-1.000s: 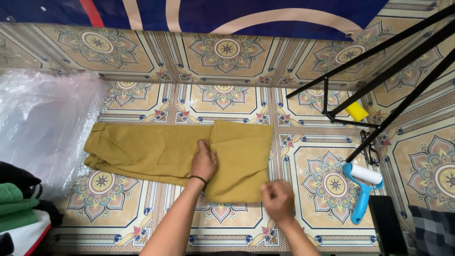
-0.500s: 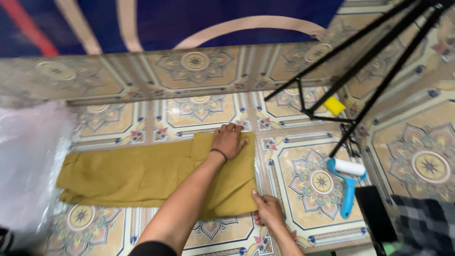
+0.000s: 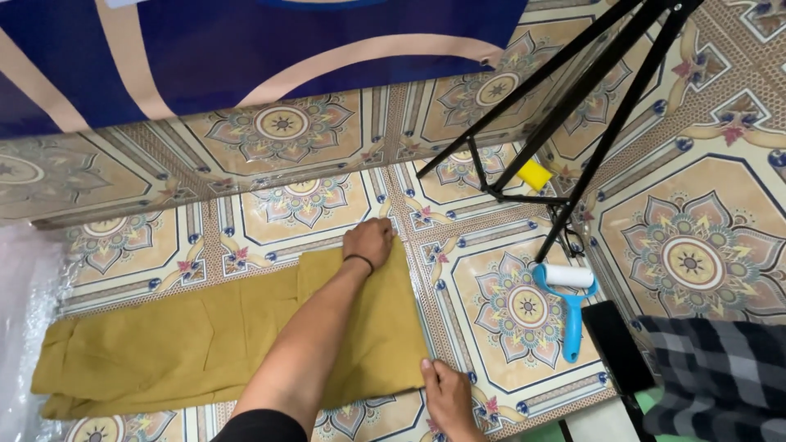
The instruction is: The person uses a lint roller to clean a pair of brown pants, folds them, and places them into a plastic bag. Then, they clean and fold a pair of white pants on a tiled floor.
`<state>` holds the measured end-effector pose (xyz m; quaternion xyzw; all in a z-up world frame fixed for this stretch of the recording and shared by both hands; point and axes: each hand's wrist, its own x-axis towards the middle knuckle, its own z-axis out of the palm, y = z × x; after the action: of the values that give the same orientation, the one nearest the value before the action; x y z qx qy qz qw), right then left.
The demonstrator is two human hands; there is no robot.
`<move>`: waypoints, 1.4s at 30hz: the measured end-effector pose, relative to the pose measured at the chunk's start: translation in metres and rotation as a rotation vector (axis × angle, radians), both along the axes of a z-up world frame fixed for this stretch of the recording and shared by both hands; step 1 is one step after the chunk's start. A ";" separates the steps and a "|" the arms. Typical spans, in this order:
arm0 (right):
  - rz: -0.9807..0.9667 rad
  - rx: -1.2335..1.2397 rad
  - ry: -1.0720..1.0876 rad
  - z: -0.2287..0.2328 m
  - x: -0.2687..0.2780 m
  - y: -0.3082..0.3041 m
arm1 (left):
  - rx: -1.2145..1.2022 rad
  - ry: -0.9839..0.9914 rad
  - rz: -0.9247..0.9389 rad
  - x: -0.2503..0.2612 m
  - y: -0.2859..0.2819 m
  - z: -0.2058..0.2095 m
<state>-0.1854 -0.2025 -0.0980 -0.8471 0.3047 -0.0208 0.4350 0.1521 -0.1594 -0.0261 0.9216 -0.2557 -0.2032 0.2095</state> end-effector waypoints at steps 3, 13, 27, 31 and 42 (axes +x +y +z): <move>0.126 -0.016 0.228 0.040 0.016 0.001 | 0.015 -0.031 0.010 -0.001 0.000 0.008; 0.240 -0.398 0.015 0.089 0.072 -0.007 | -0.039 -0.016 0.568 -0.060 0.127 0.064; 1.093 -0.646 -0.576 0.020 0.070 0.073 | -0.276 0.244 0.615 0.002 0.149 -0.006; 1.217 -0.564 -0.381 0.045 0.066 0.073 | -0.247 0.211 0.632 0.002 0.148 0.011; 0.564 -0.558 -0.358 0.096 0.121 0.050 | -0.115 -0.445 0.372 -0.058 0.142 0.034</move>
<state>-0.0642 -0.1529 -0.0019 -0.9653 -0.0361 -0.1294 0.2240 0.0944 -0.0175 0.0076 0.9612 -0.1332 0.0603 0.2338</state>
